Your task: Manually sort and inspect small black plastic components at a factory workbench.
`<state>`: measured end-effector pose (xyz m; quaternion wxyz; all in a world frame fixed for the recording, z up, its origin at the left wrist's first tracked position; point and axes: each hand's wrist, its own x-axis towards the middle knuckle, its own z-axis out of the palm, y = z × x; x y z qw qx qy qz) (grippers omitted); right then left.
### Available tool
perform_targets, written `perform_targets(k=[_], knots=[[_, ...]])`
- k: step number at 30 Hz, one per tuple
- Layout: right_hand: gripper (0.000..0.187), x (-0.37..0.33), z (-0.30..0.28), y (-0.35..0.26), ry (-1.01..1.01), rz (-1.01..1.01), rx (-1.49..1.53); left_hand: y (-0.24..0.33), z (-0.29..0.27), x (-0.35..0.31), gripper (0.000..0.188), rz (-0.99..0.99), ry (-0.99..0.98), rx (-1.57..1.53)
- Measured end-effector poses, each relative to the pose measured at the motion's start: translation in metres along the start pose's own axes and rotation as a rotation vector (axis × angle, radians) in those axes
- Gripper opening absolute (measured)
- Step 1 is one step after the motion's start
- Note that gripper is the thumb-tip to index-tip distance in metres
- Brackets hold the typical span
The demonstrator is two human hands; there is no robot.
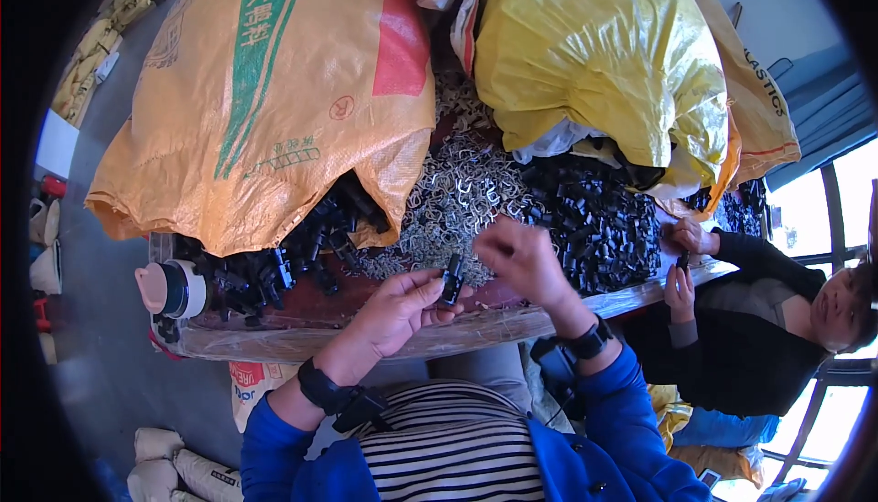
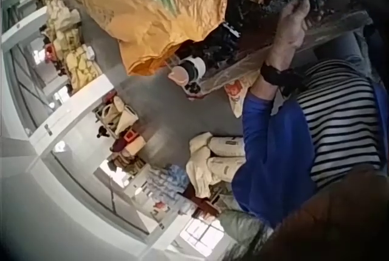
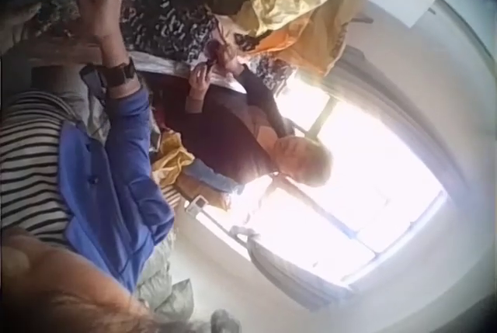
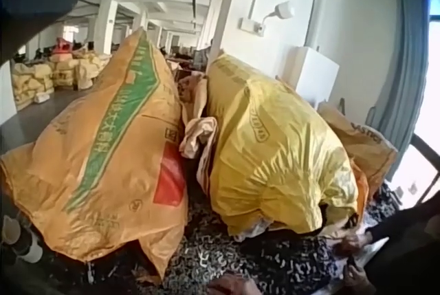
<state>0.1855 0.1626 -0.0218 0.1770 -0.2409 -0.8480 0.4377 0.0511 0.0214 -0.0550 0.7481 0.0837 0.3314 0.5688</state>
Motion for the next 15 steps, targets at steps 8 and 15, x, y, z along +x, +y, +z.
perform_targets(k=[8,15], knots=[[0.019,0.026,0.007,0.059,0.068,-0.098,-0.649,0.004,-0.012,0.003,0.019,0.05,-0.018,-0.178],[0.019,-0.012,0.01,0.023,0.099,-0.167,-0.201,-0.006,-0.006,0.001,0.026,0.178,0.047,-0.269]])
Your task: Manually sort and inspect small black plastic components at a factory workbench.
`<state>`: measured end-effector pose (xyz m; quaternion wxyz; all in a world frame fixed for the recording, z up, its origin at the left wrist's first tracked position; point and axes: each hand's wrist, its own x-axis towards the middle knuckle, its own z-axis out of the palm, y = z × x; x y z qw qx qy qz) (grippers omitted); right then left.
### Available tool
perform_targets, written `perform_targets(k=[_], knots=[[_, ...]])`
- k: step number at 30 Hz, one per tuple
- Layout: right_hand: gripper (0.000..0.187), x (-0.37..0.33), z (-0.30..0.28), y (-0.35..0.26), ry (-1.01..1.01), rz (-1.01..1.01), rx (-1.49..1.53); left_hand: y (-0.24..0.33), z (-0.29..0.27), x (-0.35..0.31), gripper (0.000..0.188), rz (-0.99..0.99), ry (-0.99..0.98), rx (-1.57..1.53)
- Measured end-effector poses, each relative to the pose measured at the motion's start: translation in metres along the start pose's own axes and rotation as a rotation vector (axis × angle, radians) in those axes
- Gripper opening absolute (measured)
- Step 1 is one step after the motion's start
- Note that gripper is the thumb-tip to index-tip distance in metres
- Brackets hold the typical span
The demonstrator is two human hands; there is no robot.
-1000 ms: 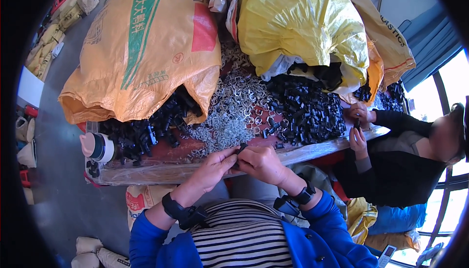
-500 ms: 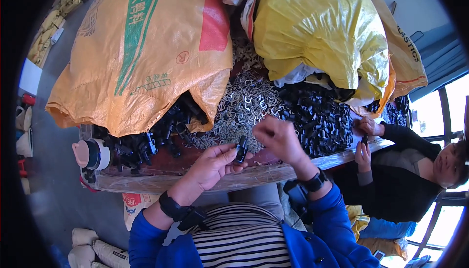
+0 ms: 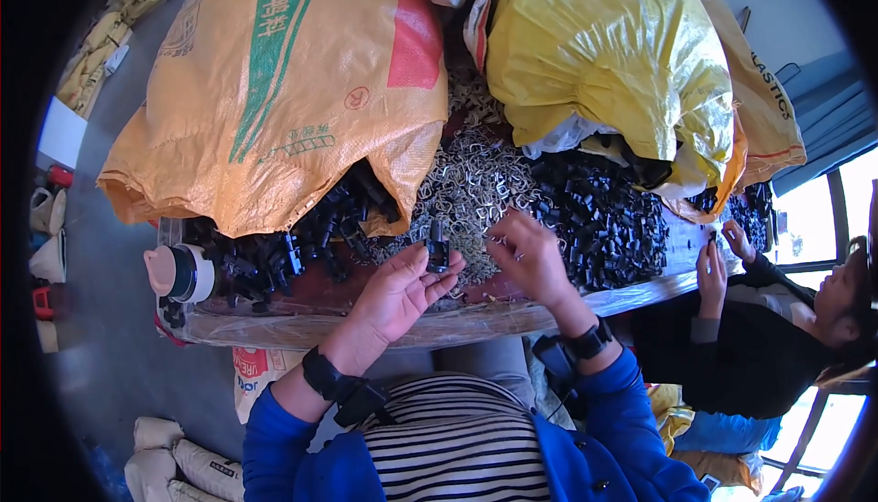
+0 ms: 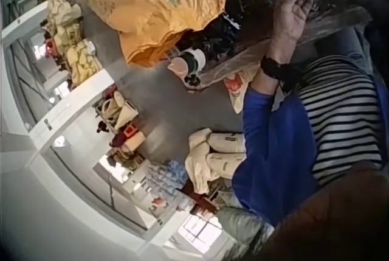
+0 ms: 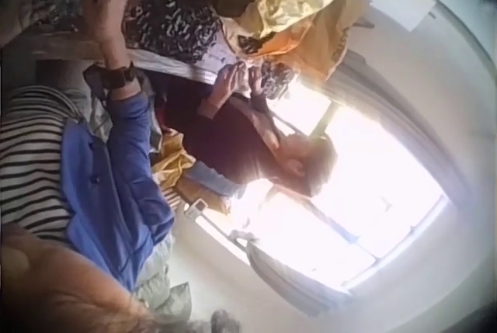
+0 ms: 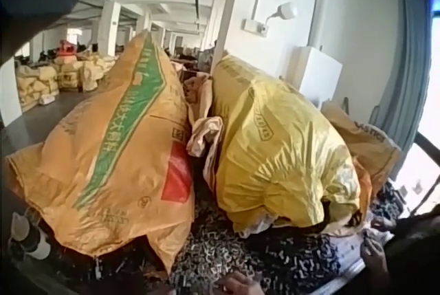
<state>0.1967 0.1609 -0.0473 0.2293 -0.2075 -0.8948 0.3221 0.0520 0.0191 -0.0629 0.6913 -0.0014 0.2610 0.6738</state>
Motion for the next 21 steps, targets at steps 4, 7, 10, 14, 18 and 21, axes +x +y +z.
perform_targets(k=[4,7,10,14,18,21], knots=[[0.014,-0.017,0.006,-0.042,0.002,-0.188,0.082,-0.007,0.007,-0.003,0.032,0.018,-0.057,-0.016],[0.012,-0.027,0.011,-0.057,0.022,-0.179,-0.005,-0.013,0.011,-0.007,0.033,0.02,-0.111,-0.029],[0.016,-0.038,0.014,-0.059,0.035,-0.157,-0.006,-0.02,0.013,-0.012,0.034,0.031,-0.149,-0.043],[0.016,-0.045,0.017,-0.057,0.039,-0.092,0.054,-0.025,0.018,-0.016,0.034,0.042,-0.136,-0.033],[0.012,-0.045,0.016,-0.059,0.032,0.003,0.151,-0.028,0.025,-0.017,0.018,0.032,-0.029,-0.037],[0.01,-0.043,0.018,-0.058,0.036,0.044,0.177,-0.03,0.025,-0.013,0.015,0.047,0.012,-0.032]])
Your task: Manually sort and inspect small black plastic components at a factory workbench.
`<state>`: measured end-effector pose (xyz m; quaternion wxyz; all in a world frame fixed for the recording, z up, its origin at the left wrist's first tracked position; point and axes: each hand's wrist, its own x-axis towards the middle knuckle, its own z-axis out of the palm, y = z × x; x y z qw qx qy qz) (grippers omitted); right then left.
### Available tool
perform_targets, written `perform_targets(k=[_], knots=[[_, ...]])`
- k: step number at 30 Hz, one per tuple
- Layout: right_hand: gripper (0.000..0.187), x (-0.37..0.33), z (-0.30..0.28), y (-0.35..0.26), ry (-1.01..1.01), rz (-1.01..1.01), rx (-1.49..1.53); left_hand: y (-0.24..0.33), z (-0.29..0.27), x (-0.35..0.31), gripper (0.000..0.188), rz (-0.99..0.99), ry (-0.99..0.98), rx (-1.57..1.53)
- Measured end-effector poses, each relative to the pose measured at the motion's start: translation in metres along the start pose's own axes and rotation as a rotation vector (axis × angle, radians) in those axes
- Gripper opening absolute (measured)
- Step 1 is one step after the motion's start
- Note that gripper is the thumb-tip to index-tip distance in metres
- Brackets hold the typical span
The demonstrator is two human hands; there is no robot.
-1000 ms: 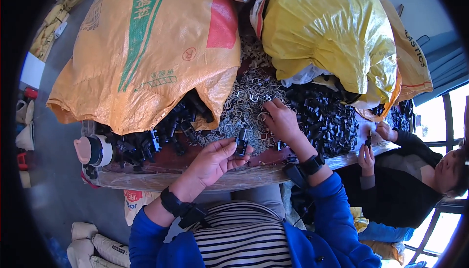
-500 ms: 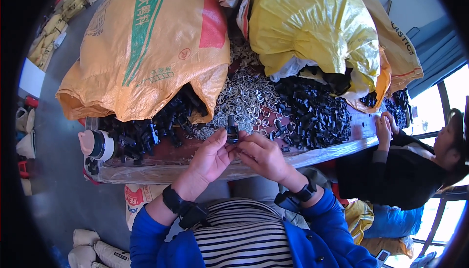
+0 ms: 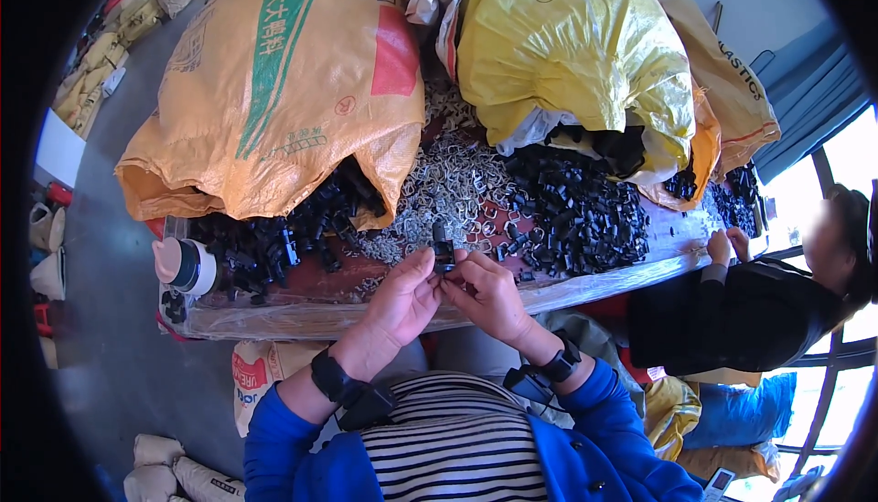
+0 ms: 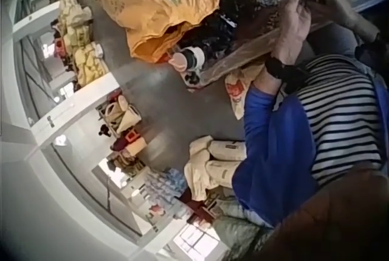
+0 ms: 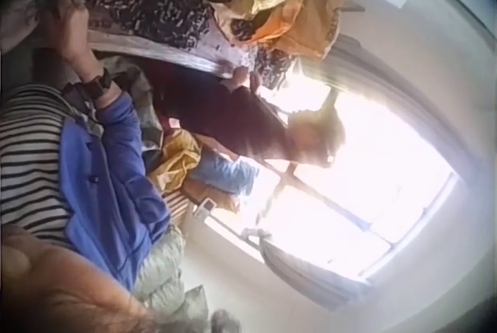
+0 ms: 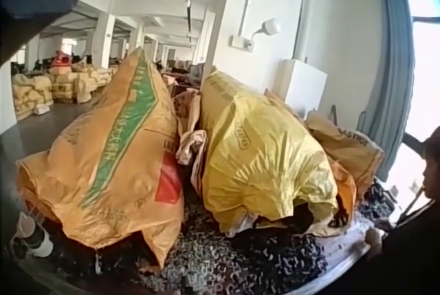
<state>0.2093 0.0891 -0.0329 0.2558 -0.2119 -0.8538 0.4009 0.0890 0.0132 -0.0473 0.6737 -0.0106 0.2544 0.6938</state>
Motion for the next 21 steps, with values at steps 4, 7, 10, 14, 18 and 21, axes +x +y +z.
perform_targets(k=[4,7,10,14,18,21], knots=[[0.01,0.005,0.006,0.006,0.027,0.012,-0.038,0.001,-0.001,0.007,0.014,0.002,0.02,-0.019],[0.011,0.009,0.008,0.01,0.041,0.017,-0.084,0.002,-0.01,0.012,0.019,0.013,-0.015,-0.027],[0.014,0.013,0.006,0.008,0.024,0.039,-0.09,0.003,-0.013,0.016,0.022,0.018,-0.026,-0.028],[0.017,0.016,0.013,0.014,0.064,0.047,-0.129,0.002,-0.012,0.02,0.021,0.026,-0.001,-0.021],[0.016,0.015,0.013,0.013,0.073,0.034,-0.148,0.001,-0.011,0.019,0.021,0.044,0.02,-0.025],[0.015,0.012,0.011,0.013,0.077,0.004,-0.125,0.001,-0.009,0.016,0.02,0.048,0.006,-0.023]])
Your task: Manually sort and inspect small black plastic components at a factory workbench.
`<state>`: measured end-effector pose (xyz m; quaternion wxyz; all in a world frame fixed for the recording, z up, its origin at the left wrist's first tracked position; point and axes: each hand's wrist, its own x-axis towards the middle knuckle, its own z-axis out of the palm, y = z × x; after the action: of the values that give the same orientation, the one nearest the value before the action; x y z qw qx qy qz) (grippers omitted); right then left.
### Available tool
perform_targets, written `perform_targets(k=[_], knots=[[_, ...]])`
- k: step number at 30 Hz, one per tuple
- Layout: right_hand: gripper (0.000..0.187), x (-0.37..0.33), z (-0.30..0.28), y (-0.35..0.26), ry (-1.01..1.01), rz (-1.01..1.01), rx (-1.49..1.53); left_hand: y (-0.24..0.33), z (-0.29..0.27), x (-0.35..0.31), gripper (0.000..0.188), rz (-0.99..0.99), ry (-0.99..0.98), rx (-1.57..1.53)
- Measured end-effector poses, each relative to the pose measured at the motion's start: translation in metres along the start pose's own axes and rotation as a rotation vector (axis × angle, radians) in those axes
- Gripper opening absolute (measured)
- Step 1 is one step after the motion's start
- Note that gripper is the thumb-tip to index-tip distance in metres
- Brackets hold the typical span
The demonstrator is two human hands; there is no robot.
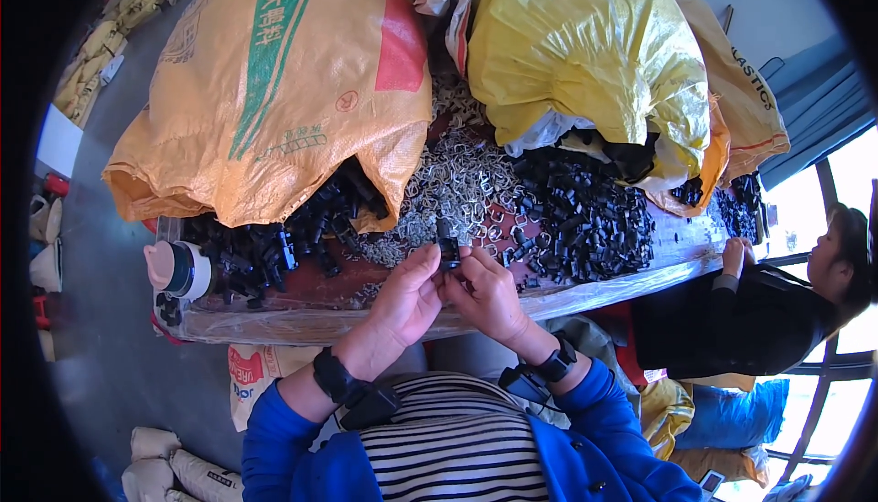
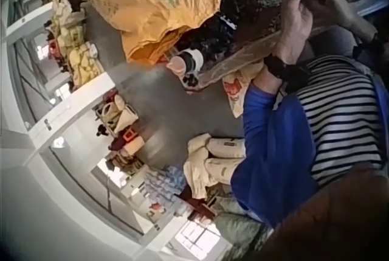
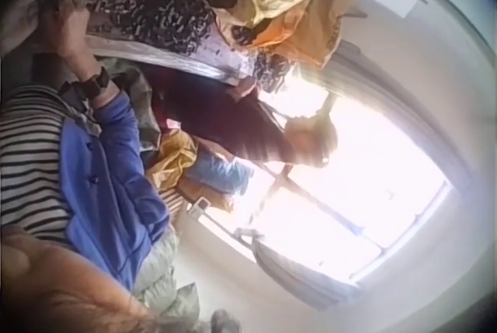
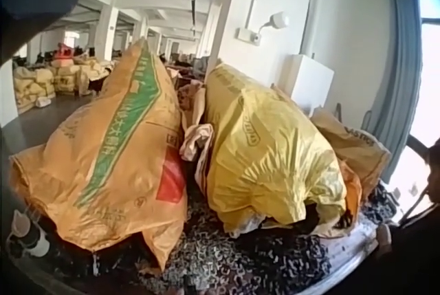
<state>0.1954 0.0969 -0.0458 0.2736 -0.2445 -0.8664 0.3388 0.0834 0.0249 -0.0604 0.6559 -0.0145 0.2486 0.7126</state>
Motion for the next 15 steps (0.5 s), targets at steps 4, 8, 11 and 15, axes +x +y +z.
perform_targets(k=[4,8,11,15], knots=[[0.012,-0.005,-0.012,-0.004,-0.019,0.006,0.054,0.003,0.005,-0.011,0.02,-0.013,-0.065,0.027],[0.009,-0.009,-0.032,-0.011,-0.021,0.017,0.091,0.006,0.005,-0.019,0.019,-0.057,0.032,0.195],[0.009,-0.01,-0.031,-0.015,-0.007,-0.045,0.097,0.005,-0.002,-0.021,0.026,-0.122,0.016,0.356],[0.01,-0.009,-0.026,-0.013,-0.013,-0.181,0.08,0.002,0.005,-0.026,0.026,-0.134,-0.031,0.375]])
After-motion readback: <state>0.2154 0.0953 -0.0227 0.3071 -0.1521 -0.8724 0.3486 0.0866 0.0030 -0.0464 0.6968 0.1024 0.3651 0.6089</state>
